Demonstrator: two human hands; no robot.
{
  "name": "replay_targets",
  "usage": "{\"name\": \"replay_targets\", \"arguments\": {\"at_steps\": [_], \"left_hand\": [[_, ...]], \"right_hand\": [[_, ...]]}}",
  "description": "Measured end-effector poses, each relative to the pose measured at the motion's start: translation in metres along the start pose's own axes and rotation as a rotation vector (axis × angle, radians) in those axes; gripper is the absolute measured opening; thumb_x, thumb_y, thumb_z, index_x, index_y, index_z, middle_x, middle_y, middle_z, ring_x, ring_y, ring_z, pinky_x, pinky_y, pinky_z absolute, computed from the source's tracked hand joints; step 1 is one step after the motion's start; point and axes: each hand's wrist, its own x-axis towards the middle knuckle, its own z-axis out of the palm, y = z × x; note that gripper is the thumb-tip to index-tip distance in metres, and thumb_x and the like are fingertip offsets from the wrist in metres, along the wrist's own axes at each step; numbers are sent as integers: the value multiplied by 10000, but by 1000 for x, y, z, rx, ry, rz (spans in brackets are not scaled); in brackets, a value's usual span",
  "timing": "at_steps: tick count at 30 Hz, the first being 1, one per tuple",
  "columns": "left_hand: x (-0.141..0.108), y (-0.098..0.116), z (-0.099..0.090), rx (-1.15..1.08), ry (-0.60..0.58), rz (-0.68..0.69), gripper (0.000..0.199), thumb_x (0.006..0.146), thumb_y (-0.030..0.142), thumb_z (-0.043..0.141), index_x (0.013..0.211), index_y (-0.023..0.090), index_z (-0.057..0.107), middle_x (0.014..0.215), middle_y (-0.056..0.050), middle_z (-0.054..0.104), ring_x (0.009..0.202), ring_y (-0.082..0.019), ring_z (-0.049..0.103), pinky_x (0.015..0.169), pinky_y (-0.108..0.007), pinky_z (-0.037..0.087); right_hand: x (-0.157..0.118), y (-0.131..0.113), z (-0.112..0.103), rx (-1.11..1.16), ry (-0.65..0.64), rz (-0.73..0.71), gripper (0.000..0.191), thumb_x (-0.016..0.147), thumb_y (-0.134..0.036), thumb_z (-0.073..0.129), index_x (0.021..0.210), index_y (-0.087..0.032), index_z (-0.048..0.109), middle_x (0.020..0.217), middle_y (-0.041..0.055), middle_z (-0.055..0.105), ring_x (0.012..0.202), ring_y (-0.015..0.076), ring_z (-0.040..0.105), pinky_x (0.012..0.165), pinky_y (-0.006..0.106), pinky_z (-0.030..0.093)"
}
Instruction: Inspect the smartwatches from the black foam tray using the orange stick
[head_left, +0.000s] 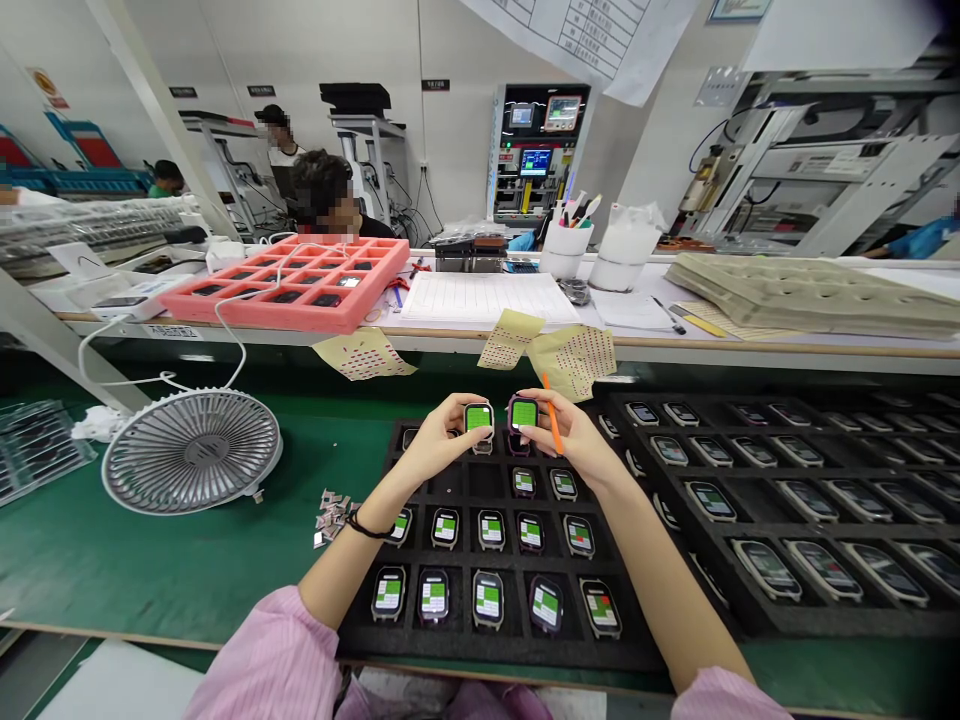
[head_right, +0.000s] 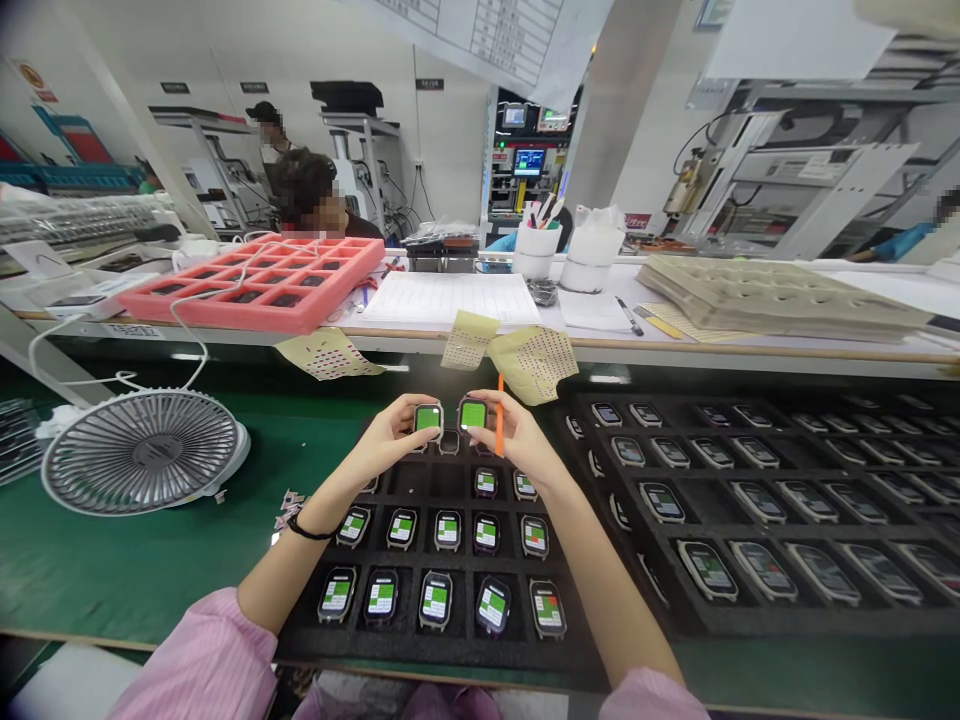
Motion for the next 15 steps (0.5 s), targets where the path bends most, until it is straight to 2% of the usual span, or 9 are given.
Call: {"name": "replay_targets", "arguments": {"at_steps": [4, 9, 15], "left_hand": [[0, 7, 2, -24, 34, -35, 377, 820, 427, 650, 1078, 161, 586, 901, -45, 657, 717, -118, 586, 623, -219, 472], [0, 11, 4, -9, 121, -82, 364, 816, 505, 621, 941, 163, 612, 728, 7, 580, 549, -73, 453, 480, -185, 376], [0, 7, 3, 17, 153, -74, 380, 782, 531, 650, 879, 166, 611, 656, 33, 497, 516, -65, 381, 458, -184, 340]], "right_hand": [[1, 1, 2, 16, 41, -2, 414, 723, -330, 782, 1094, -239, 623, 968, 47, 655, 603, 123, 594, 418, 219, 364], [0, 0, 9, -5, 129, 2, 423, 629, -306, 850, 995, -237, 649, 887, 15, 648, 587, 122, 558, 459, 237, 422], [-2, -3, 7, 6, 44, 15, 345, 747, -370, 762, 1039, -237, 635, 905, 29, 647, 563, 107, 563, 397, 210, 334]]}}
